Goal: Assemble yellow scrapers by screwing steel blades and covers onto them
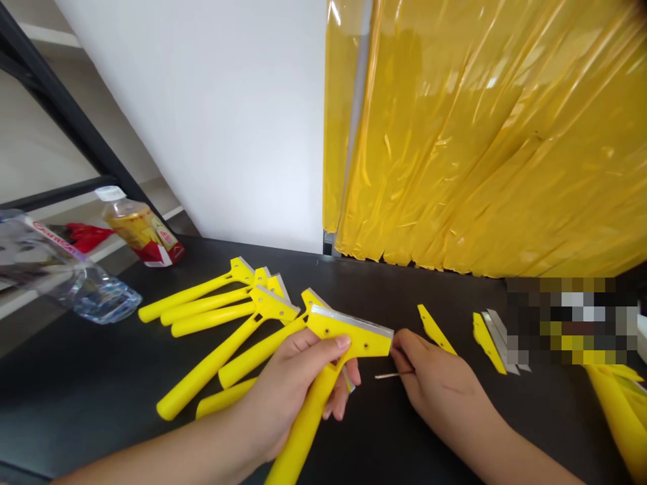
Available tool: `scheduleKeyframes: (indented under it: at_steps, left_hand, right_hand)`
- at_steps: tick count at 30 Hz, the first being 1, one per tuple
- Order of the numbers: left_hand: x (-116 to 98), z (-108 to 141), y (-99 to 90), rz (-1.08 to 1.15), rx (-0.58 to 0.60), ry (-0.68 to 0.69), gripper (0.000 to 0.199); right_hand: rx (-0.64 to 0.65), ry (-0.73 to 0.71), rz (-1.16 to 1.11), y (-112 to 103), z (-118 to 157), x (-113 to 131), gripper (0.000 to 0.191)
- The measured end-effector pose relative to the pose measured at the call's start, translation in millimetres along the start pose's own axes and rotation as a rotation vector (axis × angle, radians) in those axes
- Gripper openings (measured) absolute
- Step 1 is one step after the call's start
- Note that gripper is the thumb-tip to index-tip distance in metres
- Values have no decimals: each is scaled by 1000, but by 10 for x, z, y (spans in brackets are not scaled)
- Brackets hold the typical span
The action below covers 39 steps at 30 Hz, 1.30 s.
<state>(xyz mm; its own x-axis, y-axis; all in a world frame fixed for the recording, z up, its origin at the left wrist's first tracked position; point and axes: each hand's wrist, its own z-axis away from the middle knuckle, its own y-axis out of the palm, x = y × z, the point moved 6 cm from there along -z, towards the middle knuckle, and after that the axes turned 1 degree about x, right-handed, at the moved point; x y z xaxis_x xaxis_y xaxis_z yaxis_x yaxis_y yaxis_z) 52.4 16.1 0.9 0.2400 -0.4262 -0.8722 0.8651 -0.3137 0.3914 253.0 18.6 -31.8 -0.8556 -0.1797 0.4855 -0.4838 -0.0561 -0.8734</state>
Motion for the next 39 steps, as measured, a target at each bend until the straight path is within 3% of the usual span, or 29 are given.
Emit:
scheduleKeyframes:
  at_steps: [2, 4, 9, 13, 21, 26, 33, 39]
  left_hand:
    - [-1, 13, 14, 24, 4, 11, 41]
    - [10, 28, 27, 52, 5, 22, 39]
    - [131, 66, 92, 82, 51, -15, 35]
    - [230, 84, 160, 51, 107, -51, 41]
    - [205, 45, 126, -4, 91, -25, 46]
    - [193, 12, 73, 6, 81, -25, 45]
    - [206, 11, 66, 51, 57, -30, 38]
    - [210, 6, 78, 76, 57, -25, 36]
  right_hand:
    - [27, 19, -39, -26, 1, -8, 12]
    - [84, 84, -219, -53, 10, -9, 17]
    - [255, 300, -1195, -15, 119, 218, 25]
    - [368, 378, -1537, 79, 201, 434, 23]
    - [450, 352, -1770, 79, 242, 432, 29]
    - [466, 343, -1772, 47, 277, 424, 36]
    - [511, 367, -1833, 53, 286, 447, 31]
    - [610, 373, -1859, 141, 315, 440, 44]
